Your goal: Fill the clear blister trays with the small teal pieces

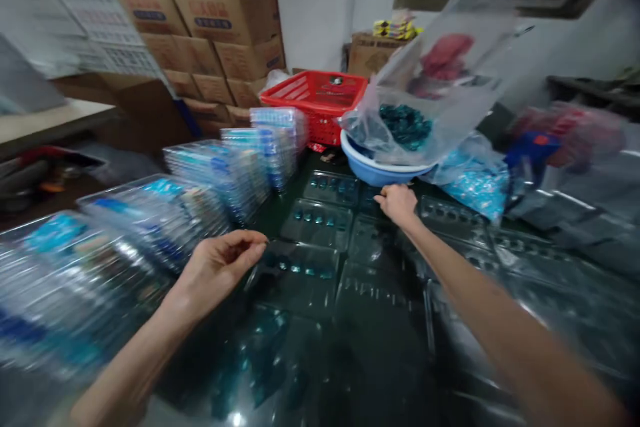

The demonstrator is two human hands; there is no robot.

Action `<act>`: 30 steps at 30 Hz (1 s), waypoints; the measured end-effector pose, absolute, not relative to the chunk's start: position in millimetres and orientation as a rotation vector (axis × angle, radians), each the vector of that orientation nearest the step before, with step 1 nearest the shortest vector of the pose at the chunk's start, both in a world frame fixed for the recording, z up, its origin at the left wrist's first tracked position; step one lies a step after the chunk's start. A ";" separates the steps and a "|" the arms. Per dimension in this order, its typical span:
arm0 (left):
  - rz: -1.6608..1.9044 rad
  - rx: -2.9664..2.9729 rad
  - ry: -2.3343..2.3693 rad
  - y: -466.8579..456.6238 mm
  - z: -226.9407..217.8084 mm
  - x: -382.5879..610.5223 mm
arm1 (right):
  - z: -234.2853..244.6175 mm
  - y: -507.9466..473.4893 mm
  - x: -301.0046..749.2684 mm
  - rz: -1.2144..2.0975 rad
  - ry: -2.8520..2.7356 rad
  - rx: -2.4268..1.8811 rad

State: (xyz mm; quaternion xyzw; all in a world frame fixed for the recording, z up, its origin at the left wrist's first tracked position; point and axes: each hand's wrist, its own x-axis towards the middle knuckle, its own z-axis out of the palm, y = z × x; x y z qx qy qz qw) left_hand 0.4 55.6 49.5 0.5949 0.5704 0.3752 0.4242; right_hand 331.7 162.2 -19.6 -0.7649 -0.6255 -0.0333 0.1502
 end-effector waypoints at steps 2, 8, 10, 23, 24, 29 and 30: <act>0.786 1.563 1.417 38.9 43.3 -12.7 | -20.5 164.9 331.7 -0.109 -1.858 -2.192; 0.559 1.777 1.384 2.4 20.4 -18.4 | -10.8 147.0 325.6 -0.176 -1.946 -2.128; 0.572 1.838 1.381 -0.5 16.5 -15.6 | -5.1 130.3 319.8 -0.197 -1.933 -2.087; 0.794 0.974 0.891 1.3 46.2 28.4 | 32.4 -26.2 196.5 0.826 -1.701 -1.090; 0.797 0.907 0.844 2.5 46.0 37.7 | 33.5 -26.7 196.3 0.798 -1.699 -1.097; 0.766 0.726 0.772 9.0 42.9 79.1 | 33.7 -20.7 218.4 0.628 -1.685 -1.199; 0.750 0.714 0.778 10.3 42.1 85.7 | 33.7 -20.4 223.5 0.605 -1.679 -1.216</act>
